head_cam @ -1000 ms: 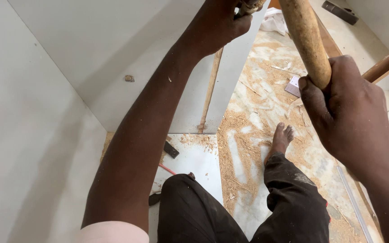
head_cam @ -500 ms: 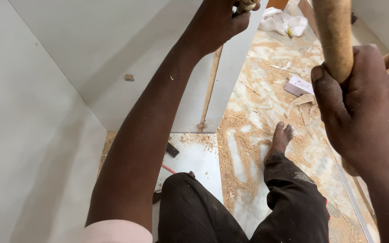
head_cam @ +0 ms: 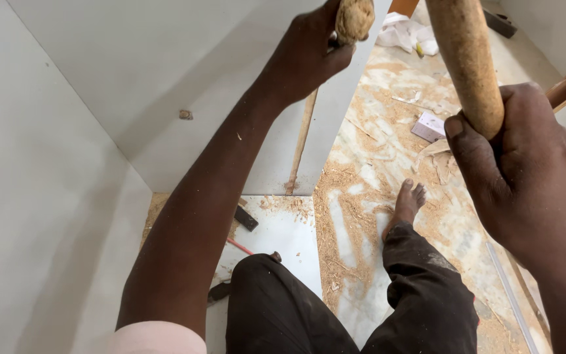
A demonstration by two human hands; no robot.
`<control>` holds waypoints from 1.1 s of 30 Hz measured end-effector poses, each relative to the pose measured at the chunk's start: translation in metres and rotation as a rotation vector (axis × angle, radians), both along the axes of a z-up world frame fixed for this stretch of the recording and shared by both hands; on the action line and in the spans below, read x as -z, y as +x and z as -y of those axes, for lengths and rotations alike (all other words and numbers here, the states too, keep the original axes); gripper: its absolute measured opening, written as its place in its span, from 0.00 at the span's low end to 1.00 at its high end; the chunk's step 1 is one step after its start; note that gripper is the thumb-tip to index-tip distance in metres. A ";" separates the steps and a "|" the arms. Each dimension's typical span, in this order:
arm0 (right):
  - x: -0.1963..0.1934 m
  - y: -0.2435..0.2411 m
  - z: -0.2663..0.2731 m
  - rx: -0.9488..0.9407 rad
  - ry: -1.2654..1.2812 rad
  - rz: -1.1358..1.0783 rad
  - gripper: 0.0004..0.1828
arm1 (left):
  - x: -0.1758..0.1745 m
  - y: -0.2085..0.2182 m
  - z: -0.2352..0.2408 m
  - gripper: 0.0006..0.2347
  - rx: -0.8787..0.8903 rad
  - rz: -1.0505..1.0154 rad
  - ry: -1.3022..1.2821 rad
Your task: The person uses a hammer and chisel to remove a wooden strip from the base of a wall. They repeatedly strike the chisel to chip away the wood, creating sawdust on the floor.
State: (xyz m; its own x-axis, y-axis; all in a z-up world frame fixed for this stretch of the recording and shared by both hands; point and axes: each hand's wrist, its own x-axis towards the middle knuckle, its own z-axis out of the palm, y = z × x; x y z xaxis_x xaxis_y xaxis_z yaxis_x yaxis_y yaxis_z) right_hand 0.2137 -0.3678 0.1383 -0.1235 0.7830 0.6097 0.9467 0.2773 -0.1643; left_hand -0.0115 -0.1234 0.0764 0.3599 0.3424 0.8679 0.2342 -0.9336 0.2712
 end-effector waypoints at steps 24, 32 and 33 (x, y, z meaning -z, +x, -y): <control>0.010 -0.006 -0.003 0.065 -0.107 0.038 0.15 | -0.005 0.001 0.006 0.13 -0.040 -0.004 -0.002; 0.005 -0.002 0.000 0.082 -0.085 0.048 0.15 | -0.007 0.005 -0.001 0.12 -0.066 -0.036 -0.018; 0.004 -0.006 -0.005 0.115 -0.157 0.079 0.14 | -0.005 0.004 -0.001 0.13 -0.048 -0.017 0.021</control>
